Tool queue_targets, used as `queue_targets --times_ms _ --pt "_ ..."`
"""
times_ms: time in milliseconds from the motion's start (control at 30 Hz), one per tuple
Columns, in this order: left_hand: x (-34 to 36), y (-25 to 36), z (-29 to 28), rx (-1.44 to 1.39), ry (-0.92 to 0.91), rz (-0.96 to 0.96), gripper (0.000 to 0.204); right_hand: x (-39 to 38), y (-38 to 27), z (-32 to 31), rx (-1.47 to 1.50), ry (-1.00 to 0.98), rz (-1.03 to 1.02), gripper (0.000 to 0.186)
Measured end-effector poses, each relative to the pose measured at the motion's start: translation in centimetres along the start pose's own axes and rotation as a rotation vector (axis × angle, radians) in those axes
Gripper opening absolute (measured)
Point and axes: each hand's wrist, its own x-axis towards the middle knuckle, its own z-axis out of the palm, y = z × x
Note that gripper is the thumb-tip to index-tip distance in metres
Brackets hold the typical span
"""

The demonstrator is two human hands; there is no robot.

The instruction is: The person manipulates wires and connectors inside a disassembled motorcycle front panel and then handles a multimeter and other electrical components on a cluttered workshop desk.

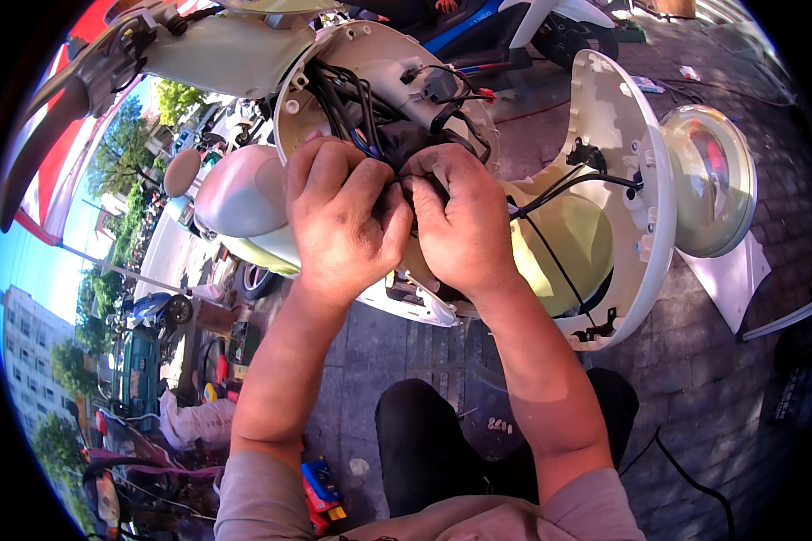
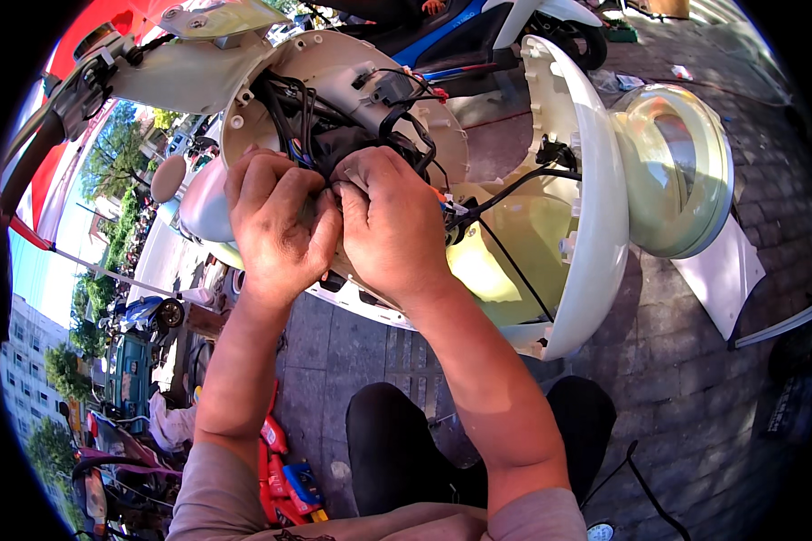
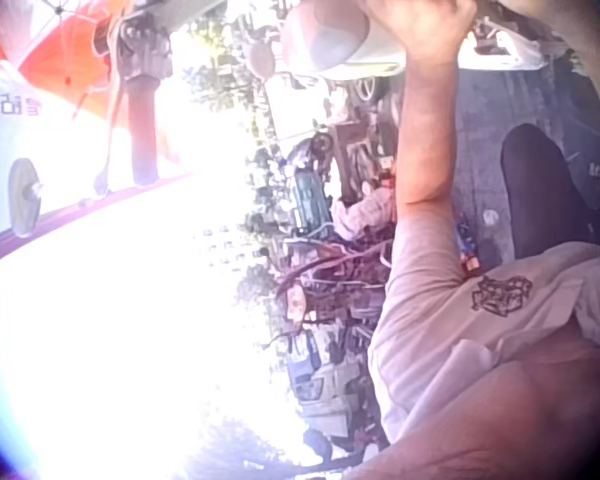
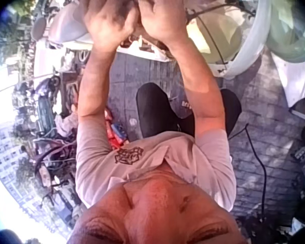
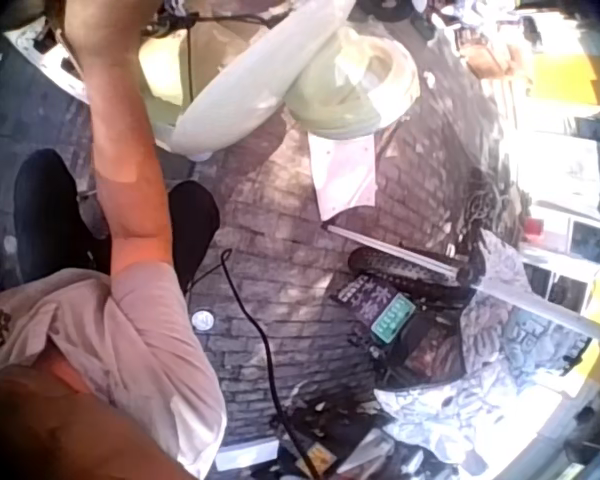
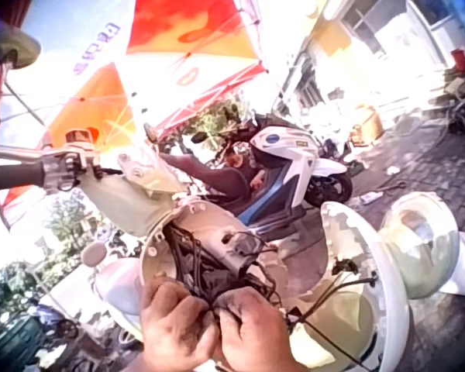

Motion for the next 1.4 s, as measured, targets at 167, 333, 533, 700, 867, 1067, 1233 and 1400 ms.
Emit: queue_targets --times_ms 167,333,533,700,867,1067,1233,1400 --pt "0.2 0.6 1.3 0.144 0.107 -0.022 0.019 0.5 -0.3 0.0 -0.165 0.041 -0.008 0.008" --pt "-0.1 1.0 1.7 0.154 0.067 -0.126 0.019 0.4 -0.5 -0.1 -0.131 0.035 -0.014 0.010" --pt "0.2 1.0 1.2 0.105 0.047 -0.107 0.018 1.2 -1.1 -1.5 -0.128 -0.069 -0.004 0.008" --pt "0.5 1.4 0.5 0.088 -0.015 -0.120 0.018 1.5 -1.5 -3.6 -0.082 -0.174 0.141 0.021" --pt "0.6 1.2 0.1 0.044 -0.052 -0.140 0.018 1.5 -1.7 -3.5 -0.304 -0.216 0.030 0.018" --pt "0.9 1.6 0.0 0.075 -0.107 -0.145 0.020 1.1 -0.1 -3.4 -0.352 -0.162 -0.140 0.013" --pt "0.8 1.4 -0.1 0.065 -0.117 -0.154 0.020 0.5 -0.1 -2.9 -0.379 -0.144 -0.098 0.010" --pt "1.0 1.6 0.0 0.060 -0.128 -0.155 0.020 0.2 0.8 -2.7 -0.361 -0.067 -0.182 0.015"
